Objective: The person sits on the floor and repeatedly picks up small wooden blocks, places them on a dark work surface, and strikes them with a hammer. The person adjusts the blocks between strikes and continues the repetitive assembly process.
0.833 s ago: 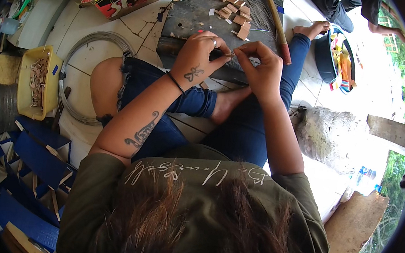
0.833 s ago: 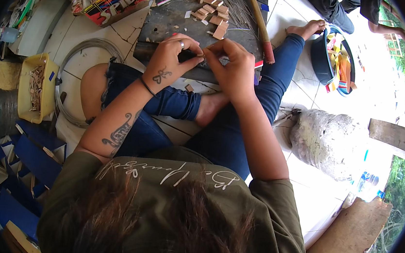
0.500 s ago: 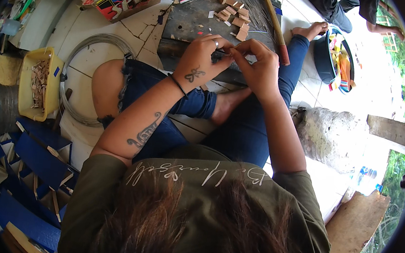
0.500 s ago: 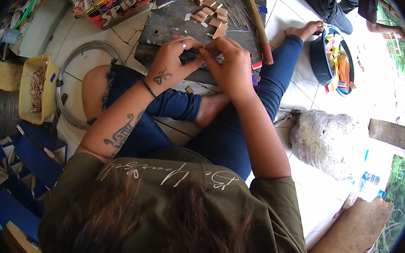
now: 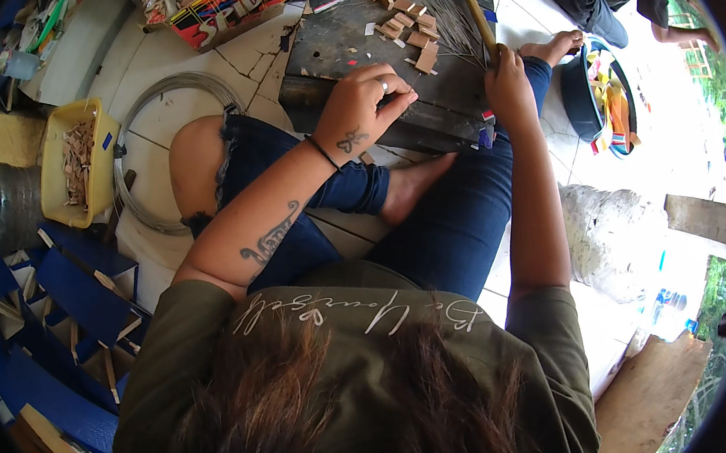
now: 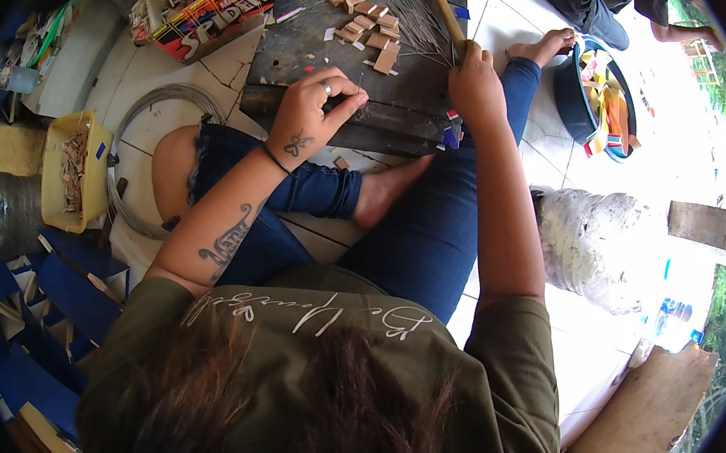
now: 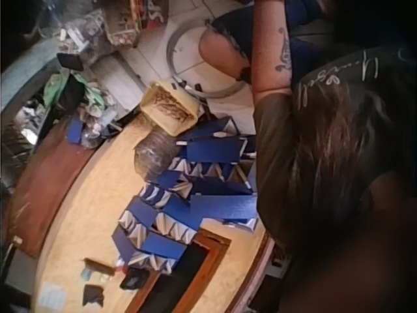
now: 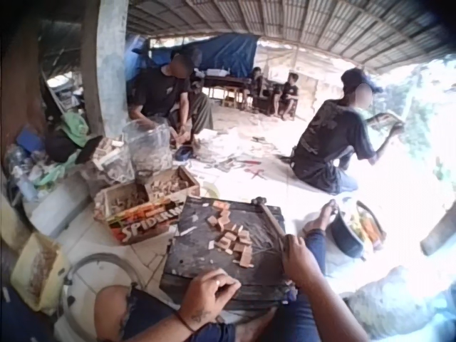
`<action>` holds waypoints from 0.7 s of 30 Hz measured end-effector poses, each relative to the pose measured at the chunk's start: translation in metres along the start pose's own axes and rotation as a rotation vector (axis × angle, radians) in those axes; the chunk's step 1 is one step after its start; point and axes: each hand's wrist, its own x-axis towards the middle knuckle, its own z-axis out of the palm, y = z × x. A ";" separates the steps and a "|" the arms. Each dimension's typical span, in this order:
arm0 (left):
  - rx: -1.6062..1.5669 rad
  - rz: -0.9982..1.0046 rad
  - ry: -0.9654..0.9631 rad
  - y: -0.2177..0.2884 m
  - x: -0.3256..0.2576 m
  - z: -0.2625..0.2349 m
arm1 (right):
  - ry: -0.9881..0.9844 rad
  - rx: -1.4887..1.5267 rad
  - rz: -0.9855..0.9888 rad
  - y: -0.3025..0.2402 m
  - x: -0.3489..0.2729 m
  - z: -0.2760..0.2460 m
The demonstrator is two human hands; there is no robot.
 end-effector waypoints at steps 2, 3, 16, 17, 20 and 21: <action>0.014 0.035 0.006 0.000 0.000 0.000 | 0.015 0.101 0.045 -0.001 -0.001 -0.004; 0.029 0.051 0.000 -0.001 0.001 0.000 | 0.014 0.213 0.093 -0.003 -0.004 -0.013; 0.069 0.094 -0.021 -0.004 0.001 0.002 | -0.241 0.529 0.120 -0.078 -0.186 -0.154; 0.062 0.098 -0.020 -0.003 0.001 0.002 | -0.213 0.452 0.042 -0.081 -0.189 -0.156; 0.049 0.089 -0.017 -0.003 0.000 0.003 | -0.163 0.473 -0.017 -0.086 -0.191 -0.156; 0.048 0.085 -0.022 -0.003 0.001 0.003 | -0.148 0.471 -0.031 -0.088 -0.192 -0.155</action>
